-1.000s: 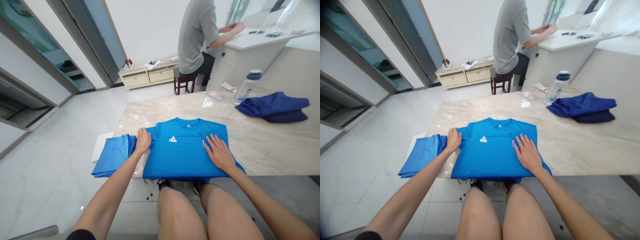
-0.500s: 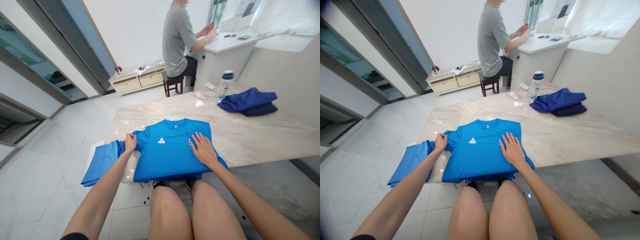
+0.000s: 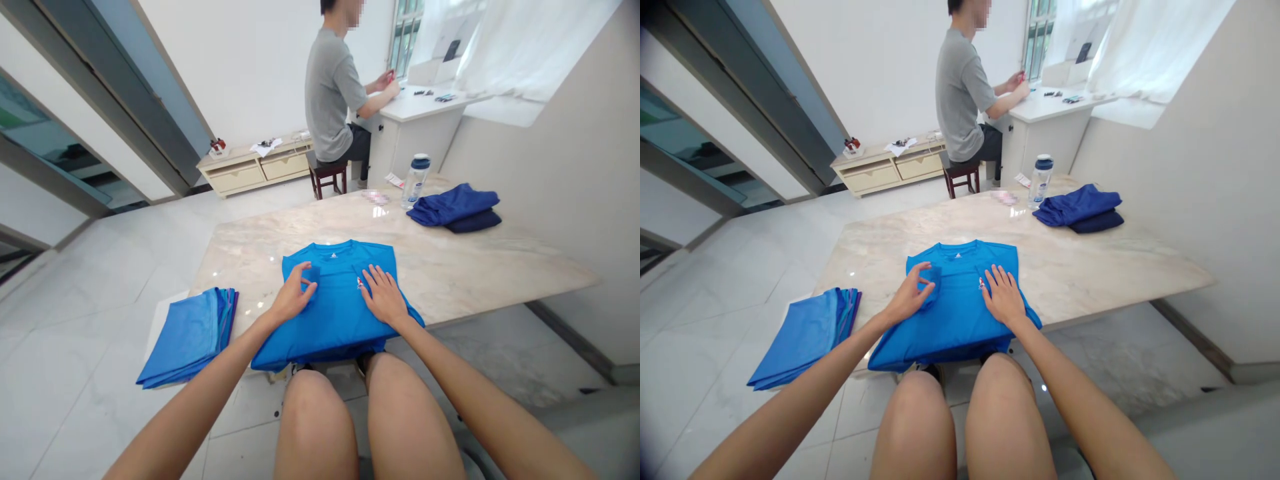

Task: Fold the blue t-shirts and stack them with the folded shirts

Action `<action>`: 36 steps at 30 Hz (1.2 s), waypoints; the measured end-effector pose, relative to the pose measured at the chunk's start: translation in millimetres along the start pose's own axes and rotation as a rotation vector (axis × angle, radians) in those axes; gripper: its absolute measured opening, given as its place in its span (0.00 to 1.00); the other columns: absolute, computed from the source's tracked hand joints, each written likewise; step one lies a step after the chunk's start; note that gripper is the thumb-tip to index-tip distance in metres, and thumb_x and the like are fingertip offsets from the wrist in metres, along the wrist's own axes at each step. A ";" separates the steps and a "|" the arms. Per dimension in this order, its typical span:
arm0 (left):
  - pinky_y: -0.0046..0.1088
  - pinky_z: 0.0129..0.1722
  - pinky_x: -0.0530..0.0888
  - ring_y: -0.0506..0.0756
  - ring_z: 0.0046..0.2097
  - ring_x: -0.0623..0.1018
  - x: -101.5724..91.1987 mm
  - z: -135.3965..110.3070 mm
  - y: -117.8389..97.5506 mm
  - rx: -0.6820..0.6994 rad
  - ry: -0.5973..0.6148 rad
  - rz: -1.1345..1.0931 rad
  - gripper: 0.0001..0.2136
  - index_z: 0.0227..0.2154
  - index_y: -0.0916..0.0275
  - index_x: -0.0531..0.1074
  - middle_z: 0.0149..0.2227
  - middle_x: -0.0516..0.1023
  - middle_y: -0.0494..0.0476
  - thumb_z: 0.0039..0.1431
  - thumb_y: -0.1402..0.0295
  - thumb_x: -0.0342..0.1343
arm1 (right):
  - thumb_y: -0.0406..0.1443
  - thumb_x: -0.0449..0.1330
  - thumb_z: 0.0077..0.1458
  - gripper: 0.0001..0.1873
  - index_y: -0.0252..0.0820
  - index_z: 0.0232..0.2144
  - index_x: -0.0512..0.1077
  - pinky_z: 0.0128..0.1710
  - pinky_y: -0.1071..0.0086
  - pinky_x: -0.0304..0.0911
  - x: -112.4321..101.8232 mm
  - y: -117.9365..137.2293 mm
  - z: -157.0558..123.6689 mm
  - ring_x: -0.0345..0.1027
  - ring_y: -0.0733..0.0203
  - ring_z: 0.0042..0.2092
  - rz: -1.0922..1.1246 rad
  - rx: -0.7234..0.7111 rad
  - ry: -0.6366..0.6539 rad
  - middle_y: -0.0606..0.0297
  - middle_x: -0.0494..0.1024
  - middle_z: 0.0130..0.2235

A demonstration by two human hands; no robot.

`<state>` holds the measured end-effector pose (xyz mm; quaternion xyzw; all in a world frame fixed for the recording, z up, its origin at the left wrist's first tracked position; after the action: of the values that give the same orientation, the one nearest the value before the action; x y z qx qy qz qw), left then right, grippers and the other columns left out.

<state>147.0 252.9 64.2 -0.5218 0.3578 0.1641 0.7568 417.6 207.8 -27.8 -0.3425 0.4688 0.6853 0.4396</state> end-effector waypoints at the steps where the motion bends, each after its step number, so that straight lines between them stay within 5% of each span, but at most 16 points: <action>1: 0.39 0.48 0.83 0.58 0.51 0.84 11.3 -0.4 -4.9 0.028 0.044 -0.044 0.25 0.68 0.57 0.61 0.68 0.72 0.67 0.72 0.60 0.55 | 0.49 0.48 0.75 0.32 0.45 0.73 0.68 0.77 0.38 0.51 0.3 -1.3 0.1 0.54 0.39 0.78 0.018 0.001 0.004 0.52 0.65 0.77; 4: 0.41 0.54 0.82 0.59 0.54 0.83 13.0 8.5 7.2 0.049 0.024 -0.026 0.21 0.66 0.58 0.64 0.64 0.74 0.68 0.74 0.62 0.52 | 0.49 0.47 0.76 0.31 0.44 0.70 0.72 0.76 0.40 0.56 -7.6 -11.3 6.1 0.60 0.40 0.75 0.126 -0.009 -0.003 0.50 0.69 0.74; 9: 0.48 0.63 0.78 0.62 0.57 0.81 -21.3 54.0 78.6 -0.043 -0.028 0.149 0.18 0.58 0.61 0.70 0.60 0.75 0.68 0.67 0.66 0.57 | 0.38 0.52 0.72 0.22 0.42 0.59 0.78 0.70 0.46 0.65 -40.9 -67.5 55.4 0.71 0.42 0.65 0.200 0.013 -0.082 0.46 0.77 0.60; 12: 0.46 0.56 0.81 0.63 0.55 0.82 -32.0 87.9 124.7 -0.180 -0.020 0.130 0.19 0.56 0.62 0.71 0.58 0.75 0.68 0.63 0.64 0.61 | 0.37 0.63 0.64 0.18 0.39 0.54 0.80 0.61 0.49 0.73 -35.1 -118.3 102.2 0.77 0.43 0.54 0.193 0.149 0.074 0.45 0.79 0.56; 16: 0.39 0.47 0.82 0.61 0.47 0.84 -22.3 127.8 160.0 -0.318 0.146 0.131 0.27 0.55 0.61 0.71 0.49 0.81 0.63 0.57 0.54 0.69 | 0.42 0.75 0.56 0.29 0.37 0.57 0.78 0.51 0.58 0.76 -16.4 -152.6 149.6 0.79 0.49 0.47 0.203 0.222 0.357 0.48 0.83 0.55; 19: 0.35 0.44 0.79 0.62 0.45 0.84 -8.9 146.4 160.8 -0.291 0.343 0.161 0.32 0.49 0.59 0.74 0.46 0.84 0.60 0.46 0.46 0.75 | 0.47 0.80 0.48 0.35 0.39 0.54 0.79 0.46 0.63 0.73 -6.1 -150.1 168.3 0.79 0.51 0.44 0.131 0.170 0.545 0.55 0.85 0.47; 22: 0.33 0.41 0.77 0.63 0.44 0.83 2.5 151.8 150.2 -0.219 0.499 0.219 0.30 0.41 0.57 0.78 0.41 0.84 0.57 0.37 0.47 0.77 | 0.52 0.81 0.44 0.29 0.42 0.42 0.81 0.39 0.65 0.68 3.7 -133.5 174.4 0.76 0.54 0.38 0.060 0.055 0.712 0.62 0.83 0.38; 26: 0.33 0.37 0.72 0.62 0.37 0.80 12.4 144.6 134.7 -0.128 0.647 0.365 0.17 0.27 0.56 0.76 0.30 0.80 0.54 0.42 0.51 0.71 | 0.51 0.78 0.48 0.22 0.44 0.27 0.75 0.36 0.66 0.63 9.9 -111.9 176.0 0.71 0.57 0.34 -0.033 -0.057 0.837 0.67 0.77 0.28; 30: 0.33 0.37 0.73 0.61 0.35 0.80 -10.4 152.0 125.8 -0.109 0.548 0.451 0.15 0.25 0.56 0.77 0.28 0.80 0.54 0.45 0.51 0.69 | 0.48 0.79 0.50 0.19 0.43 0.31 0.78 0.40 0.66 0.65 -9.5 -93.5 205.6 0.73 0.54 0.39 -0.102 -0.095 0.634 0.62 0.80 0.32; 36: 0.35 0.48 0.76 0.64 0.47 0.82 -91.6 190.5 119.0 -0.208 0.223 0.672 0.16 0.41 0.59 0.82 0.41 0.84 0.58 0.55 0.54 0.69 | 0.41 0.73 0.61 0.14 0.37 0.44 0.80 0.52 0.58 0.71 -45.3 -71.7 268.8 0.76 0.45 0.51 -0.252 -0.023 0.275 0.51 0.83 0.48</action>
<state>80.4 484.9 87.4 -0.4640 0.5710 0.3809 0.5600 485.6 461.1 75.3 -0.4939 0.4702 0.5767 0.4498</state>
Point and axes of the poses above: each hand's wrist, its own z-axis towards the middle knuckle, its own x-axis out of the palm, y = z × x, the point moved 9 cm from there along z, towards the middle knuckle
